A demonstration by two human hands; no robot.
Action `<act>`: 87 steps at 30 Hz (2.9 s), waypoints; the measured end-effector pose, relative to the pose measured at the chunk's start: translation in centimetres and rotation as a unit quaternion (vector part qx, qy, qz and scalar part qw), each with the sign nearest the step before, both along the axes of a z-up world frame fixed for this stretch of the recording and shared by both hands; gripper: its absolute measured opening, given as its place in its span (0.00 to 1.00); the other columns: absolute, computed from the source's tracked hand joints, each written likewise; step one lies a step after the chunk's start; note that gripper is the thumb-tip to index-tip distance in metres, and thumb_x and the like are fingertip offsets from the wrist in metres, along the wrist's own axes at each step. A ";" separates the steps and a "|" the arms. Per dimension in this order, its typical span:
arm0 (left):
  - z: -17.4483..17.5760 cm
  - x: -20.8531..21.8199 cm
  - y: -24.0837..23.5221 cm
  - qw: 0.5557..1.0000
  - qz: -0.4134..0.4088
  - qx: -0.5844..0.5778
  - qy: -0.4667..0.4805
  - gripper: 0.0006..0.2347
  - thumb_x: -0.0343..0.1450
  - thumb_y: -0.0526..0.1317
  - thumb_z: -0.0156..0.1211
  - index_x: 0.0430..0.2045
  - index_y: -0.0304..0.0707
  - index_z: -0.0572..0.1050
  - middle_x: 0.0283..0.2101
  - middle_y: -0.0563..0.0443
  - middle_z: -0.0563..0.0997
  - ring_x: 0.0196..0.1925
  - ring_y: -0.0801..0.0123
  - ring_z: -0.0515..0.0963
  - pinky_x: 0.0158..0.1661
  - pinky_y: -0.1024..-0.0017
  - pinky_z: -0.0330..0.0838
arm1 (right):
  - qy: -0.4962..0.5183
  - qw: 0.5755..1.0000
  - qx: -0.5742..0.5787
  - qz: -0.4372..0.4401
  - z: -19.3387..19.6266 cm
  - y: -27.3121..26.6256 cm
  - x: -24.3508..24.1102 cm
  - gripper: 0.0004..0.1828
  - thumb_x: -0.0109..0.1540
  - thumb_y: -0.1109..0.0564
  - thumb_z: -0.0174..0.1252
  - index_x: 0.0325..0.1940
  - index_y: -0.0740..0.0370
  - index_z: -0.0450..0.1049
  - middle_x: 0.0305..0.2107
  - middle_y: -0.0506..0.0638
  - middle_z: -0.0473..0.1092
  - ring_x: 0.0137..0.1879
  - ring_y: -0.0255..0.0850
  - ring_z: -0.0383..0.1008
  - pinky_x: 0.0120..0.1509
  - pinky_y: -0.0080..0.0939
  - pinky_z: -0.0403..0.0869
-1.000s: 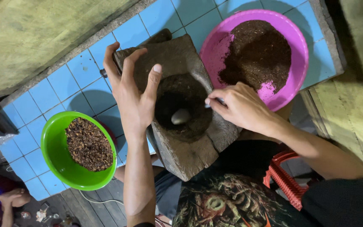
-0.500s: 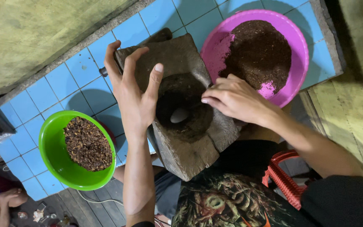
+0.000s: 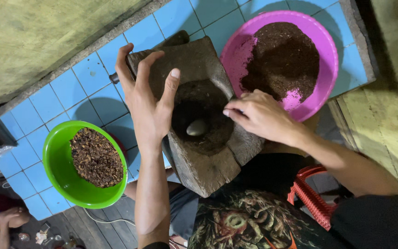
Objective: The person uses a wooden mortar and pestle to grind dark brown material, then scoops the ground contents into a pink bowl using a spoon. The person repeats the scooping action multiple times to transfer the material.
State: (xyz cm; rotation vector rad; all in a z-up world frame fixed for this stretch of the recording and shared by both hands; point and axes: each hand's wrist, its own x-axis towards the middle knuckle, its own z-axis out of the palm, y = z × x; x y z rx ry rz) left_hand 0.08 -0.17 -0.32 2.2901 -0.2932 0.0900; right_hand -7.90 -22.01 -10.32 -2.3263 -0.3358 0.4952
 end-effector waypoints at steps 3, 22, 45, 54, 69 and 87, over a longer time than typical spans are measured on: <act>0.0 0.0 -0.1 1.000 0.007 0.003 0.004 0.18 0.74 0.53 0.52 0.51 0.43 0.74 0.66 0.45 0.55 0.71 0.50 0.61 0.64 0.54 0.61 | 0.035 0.993 0.102 -0.042 1.6 -0.9 0.8 0.13 0.64 0.54 0.57 0.48 0.64 0.79 0.43 0.54 0.79 0.19 0.36 0.76 0.35 0.38 0.77; -2.1 0.0 4.1 0.997 0.019 -0.074 -0.010 0.13 0.74 0.47 0.57 0.47 0.42 0.75 0.61 0.45 0.59 0.66 0.57 0.65 0.66 0.59 0.58 | -0.416 0.834 -0.010 -0.362 -3.2 -13.5 -7.8 0.21 0.81 0.59 0.54 0.47 0.86 0.79 0.23 0.58 0.66 0.25 0.40 0.58 0.27 0.40 0.54; -9.9 0.5 11.9 0.948 0.039 -0.315 -0.031 0.12 0.71 0.41 0.66 0.45 0.40 0.75 0.58 0.42 0.65 0.63 0.58 0.64 0.65 0.54 0.56 | -0.076 0.767 0.385 -0.507 -2.0 10.9 -7.9 0.14 0.73 0.54 0.46 0.38 0.61 0.72 0.18 0.42 0.55 0.28 0.31 0.56 0.44 0.32 0.64; -11.6 0.9 12.1 0.930 0.036 -0.364 -0.041 0.12 0.71 0.41 0.66 0.45 0.38 0.76 0.59 0.40 0.67 0.65 0.52 0.65 0.66 0.49 0.56 | -0.140 0.837 0.270 -0.455 -2.0 11.0 -7.8 0.10 0.69 0.57 0.55 0.39 0.64 0.78 0.13 0.45 0.61 0.25 0.32 0.61 0.40 0.33 0.66; -7.9 -7.1 12.5 0.935 0.009 -0.352 0.047 0.24 0.77 0.44 0.51 0.70 0.41 0.58 0.75 0.30 0.49 0.75 0.29 0.46 0.67 0.33 0.48 | -0.199 0.891 0.229 -0.336 -0.8 7.3 0.4 0.11 0.74 0.54 0.52 0.43 0.60 0.76 0.22 0.46 0.69 0.34 0.32 0.65 0.48 0.35 0.63; -7.3 -17.4 7.1 0.906 0.268 -0.329 0.001 0.18 0.74 0.40 0.54 0.59 0.32 0.70 0.66 0.38 0.71 0.70 0.57 0.69 0.68 0.64 0.62 | -0.100 0.934 0.263 -0.222 -1.3 10.2 15.5 0.11 0.71 0.43 0.45 0.39 0.49 0.62 0.30 0.45 0.79 0.47 0.39 0.81 0.74 0.59 0.57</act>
